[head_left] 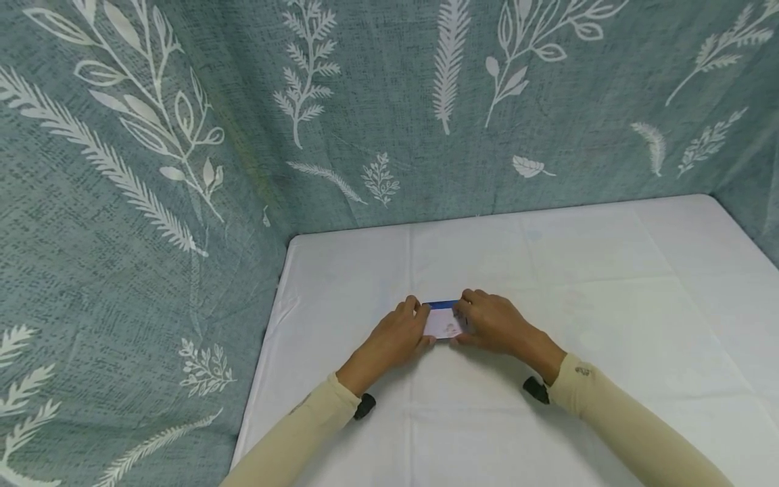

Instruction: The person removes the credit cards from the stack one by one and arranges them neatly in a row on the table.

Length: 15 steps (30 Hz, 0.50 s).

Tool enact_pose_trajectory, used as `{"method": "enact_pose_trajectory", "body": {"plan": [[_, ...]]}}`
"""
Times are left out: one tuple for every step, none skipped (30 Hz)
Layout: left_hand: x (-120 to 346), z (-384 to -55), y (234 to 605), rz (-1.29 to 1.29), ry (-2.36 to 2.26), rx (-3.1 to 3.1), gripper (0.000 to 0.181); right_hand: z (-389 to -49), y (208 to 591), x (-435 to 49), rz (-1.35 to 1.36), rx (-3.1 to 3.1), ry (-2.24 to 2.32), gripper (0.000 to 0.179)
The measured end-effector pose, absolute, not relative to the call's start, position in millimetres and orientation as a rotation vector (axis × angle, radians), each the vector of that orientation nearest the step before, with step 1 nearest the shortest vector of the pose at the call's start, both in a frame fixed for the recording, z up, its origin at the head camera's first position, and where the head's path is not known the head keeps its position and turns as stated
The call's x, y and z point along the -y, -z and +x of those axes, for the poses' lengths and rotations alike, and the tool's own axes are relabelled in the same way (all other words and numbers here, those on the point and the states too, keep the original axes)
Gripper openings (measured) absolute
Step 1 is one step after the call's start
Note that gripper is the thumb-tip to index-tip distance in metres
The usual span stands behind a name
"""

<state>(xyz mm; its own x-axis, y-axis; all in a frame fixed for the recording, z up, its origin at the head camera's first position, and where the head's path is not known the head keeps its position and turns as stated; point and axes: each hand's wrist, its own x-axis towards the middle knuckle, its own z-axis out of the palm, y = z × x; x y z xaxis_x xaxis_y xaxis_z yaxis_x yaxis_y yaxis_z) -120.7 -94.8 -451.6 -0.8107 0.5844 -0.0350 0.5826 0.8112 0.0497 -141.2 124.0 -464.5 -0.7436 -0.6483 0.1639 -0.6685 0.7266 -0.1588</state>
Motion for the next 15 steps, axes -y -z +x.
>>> {"method": "enact_pose_trajectory", "body": {"plan": [[96, -120, 451, 0.953, -0.065, -2.939, 0.055, -140, 465, -124, 1.082, 2.827, -0.319, 0.056], [96, -119, 451, 0.958, -0.071, -2.936, 0.056, -138, 465, -124, 1.084, 2.826, -0.322, 0.056], [97, -118, 451, 0.962, -0.080, -2.934, 0.056, -137, 466, -124, 1.086, 2.825, -0.327, 0.056], [98, -117, 450, 0.966, -0.089, -2.933, 0.055, -136, 466, -124, 1.089, 2.822, -0.329, 0.056], [99, -116, 450, 0.971, -0.094, -2.934, 0.055, -135, 466, -124, 1.090, 2.820, -0.334, 0.055], [100, -115, 449, 0.972, -0.101, -2.931, 0.055, -133, 466, -124, 1.093, 2.816, -0.337, 0.055], [101, -114, 449, 0.977, -0.104, -2.931, 0.054, -132, 466, -124, 1.096, 2.812, -0.340, 0.055], [101, -113, 448, 0.982, -0.109, -2.930, 0.054, -131, 466, -124, 1.098, 2.808, -0.343, 0.055], [102, -113, 448, 0.983, -0.115, -2.928, 0.054, -131, 466, -123, 1.099, 2.804, -0.343, 0.055], [103, -112, 448, 0.980, -0.121, -2.925, 0.054, -130, 465, -123, 1.100, 2.801, -0.346, 0.055], [104, -112, 448, 0.975, -0.123, -2.920, 0.054, -129, 465, -122, 1.100, 2.797, -0.349, 0.055], [105, -111, 448, 0.970, -0.129, -2.916, 0.055, -128, 465, -122, 1.101, 2.794, -0.351, 0.056], [106, -110, 448, 0.967, -0.137, -2.914, 0.055, -127, 464, -121, 1.099, 2.794, -0.353, 0.056], [107, -110, 448, 0.965, -0.143, -2.911, 0.056, -126, 464, -120, 1.099, 2.795, -0.355, 0.056], [108, -109, 448, 0.965, -0.146, -2.909, 0.056, -125, 465, -120, 1.098, 2.799, -0.360, 0.056]]}}
